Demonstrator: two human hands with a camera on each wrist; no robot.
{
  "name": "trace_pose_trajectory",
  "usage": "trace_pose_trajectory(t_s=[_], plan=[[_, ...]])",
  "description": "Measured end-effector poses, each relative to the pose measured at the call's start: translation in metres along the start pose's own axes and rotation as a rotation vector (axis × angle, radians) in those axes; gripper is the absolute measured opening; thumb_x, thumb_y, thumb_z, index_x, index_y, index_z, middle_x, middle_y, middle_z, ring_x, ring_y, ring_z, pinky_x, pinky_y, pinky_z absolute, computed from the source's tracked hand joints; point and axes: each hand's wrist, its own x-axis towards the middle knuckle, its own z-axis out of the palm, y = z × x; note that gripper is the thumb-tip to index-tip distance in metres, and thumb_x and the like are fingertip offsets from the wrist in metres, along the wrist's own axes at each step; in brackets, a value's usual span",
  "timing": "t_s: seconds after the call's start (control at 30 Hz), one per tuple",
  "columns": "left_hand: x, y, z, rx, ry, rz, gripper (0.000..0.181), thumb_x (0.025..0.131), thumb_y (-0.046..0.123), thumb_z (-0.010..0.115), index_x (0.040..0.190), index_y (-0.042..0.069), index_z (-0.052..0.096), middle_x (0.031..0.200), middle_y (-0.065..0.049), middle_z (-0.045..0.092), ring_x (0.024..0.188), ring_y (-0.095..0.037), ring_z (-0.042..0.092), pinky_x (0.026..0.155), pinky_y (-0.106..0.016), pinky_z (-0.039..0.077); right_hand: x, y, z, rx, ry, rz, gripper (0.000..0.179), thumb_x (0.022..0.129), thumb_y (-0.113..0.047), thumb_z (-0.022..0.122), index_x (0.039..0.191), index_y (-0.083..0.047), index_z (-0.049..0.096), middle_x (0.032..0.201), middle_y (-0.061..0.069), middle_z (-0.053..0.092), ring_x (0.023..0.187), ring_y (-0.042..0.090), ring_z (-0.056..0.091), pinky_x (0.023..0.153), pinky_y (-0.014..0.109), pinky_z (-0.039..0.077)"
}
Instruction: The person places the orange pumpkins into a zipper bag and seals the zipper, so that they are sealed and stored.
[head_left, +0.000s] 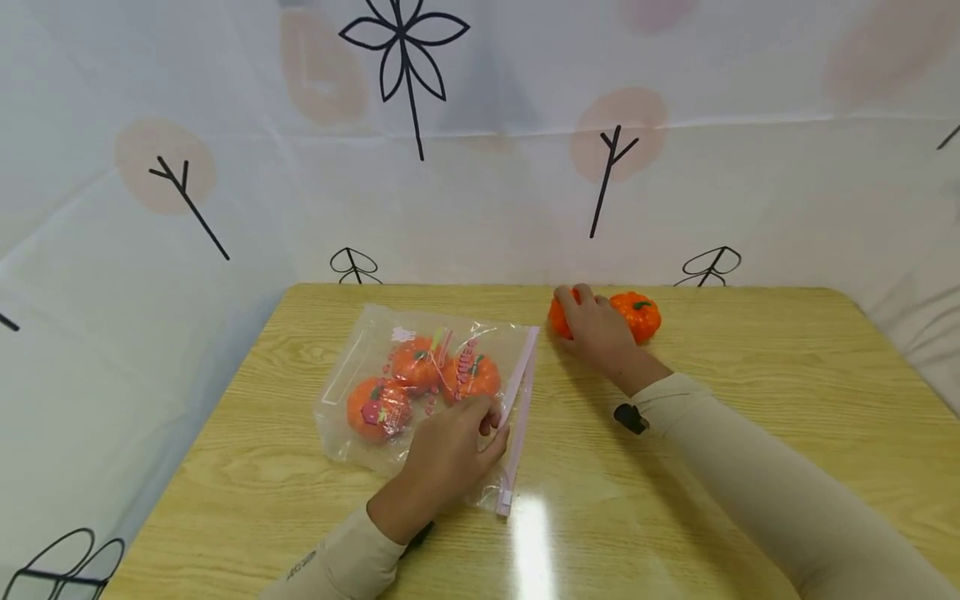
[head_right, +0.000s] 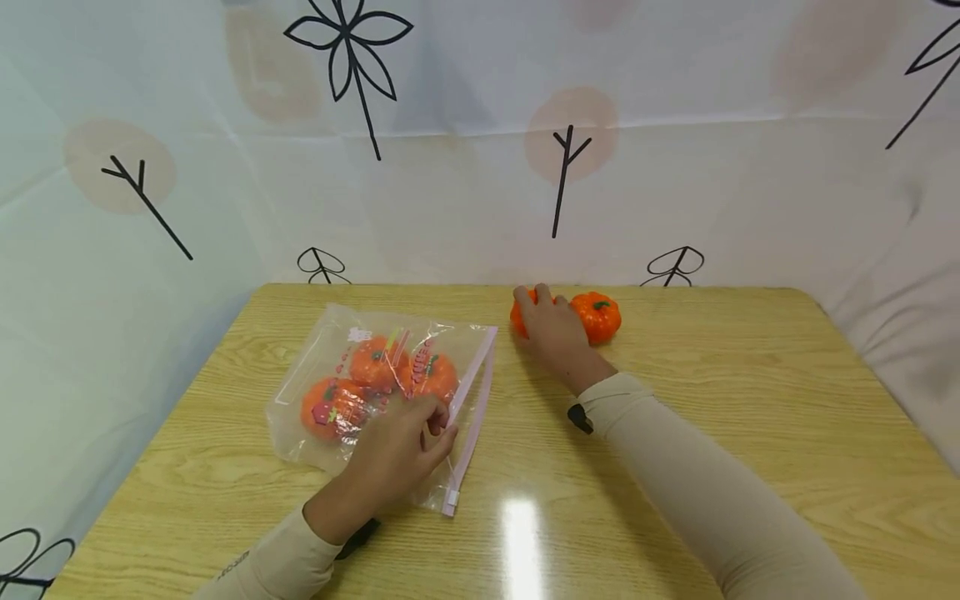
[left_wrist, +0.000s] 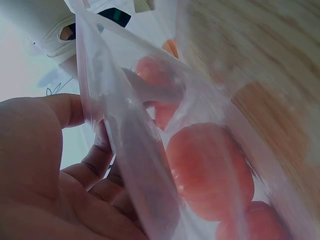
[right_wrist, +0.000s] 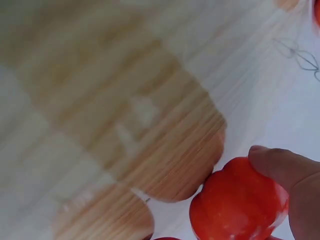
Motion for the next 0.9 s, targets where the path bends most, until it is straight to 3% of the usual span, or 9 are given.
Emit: trace_pose_trajectory(t_s=[0.23,0.43,0.57,0.63,0.9], plan=[[-0.001,0.000,-0.002,0.010,-0.009,-0.013,0.018,0.089,0.030,0.072,0.084,0.020,0.058,0.075,0.010,0.059,0.053,0.000,0.036,0.046,-0.016,0.030,-0.017,-0.007,-0.006,0.064,-0.030,0.019,0.088,0.087,-0.029,0.078,0.154,-0.005,0.027,0.144,0.028,0.039,0.112,0.049,0.058,0.087,0.057,0.054],[0.000,0.001,-0.001,0.004,-0.020,-0.012,0.018,0.089,0.030,0.071,0.084,0.020,0.058,0.075,0.010,0.059,0.053,0.000,0.035,0.045,-0.017,0.030,-0.034,-0.007,-0.006,0.072,0.013,0.026,0.080,0.087,-0.032,0.078,0.148,-0.001,0.037,0.140,0.029,0.044,0.089,0.041,0.066,0.078,0.051,0.058],[0.000,0.003,-0.001,0.005,-0.032,-0.019,0.018,0.090,0.031,0.071,0.084,0.020,0.057,0.075,0.010,0.058,0.052,0.000,0.035,0.045,-0.017,0.029,-0.044,-0.004,-0.007,0.133,0.035,0.074,0.079,0.086,-0.035,0.078,0.144,-0.001,0.038,0.139,0.030,0.045,0.070,0.037,0.064,0.070,0.051,0.058],[0.000,0.003,-0.001,0.005,-0.038,-0.024,0.018,0.090,0.031,0.071,0.084,0.020,0.057,0.075,0.010,0.058,0.052,-0.001,0.035,0.045,-0.017,0.030,-0.049,-0.003,-0.008,0.167,0.037,0.099,0.080,0.085,-0.036,0.078,0.144,0.000,0.037,0.138,0.031,0.044,0.069,0.037,0.064,0.071,0.052,0.058],[0.000,0.005,-0.002,0.019,-0.041,-0.024,0.017,0.090,0.030,0.071,0.084,0.020,0.058,0.075,0.009,0.059,0.055,-0.001,0.038,0.048,-0.017,0.031,-0.070,-0.001,-0.009,0.326,0.030,0.168,0.083,0.084,-0.036,0.079,0.142,0.001,0.032,0.136,0.032,0.042,0.100,0.049,0.063,0.086,0.062,0.054]])
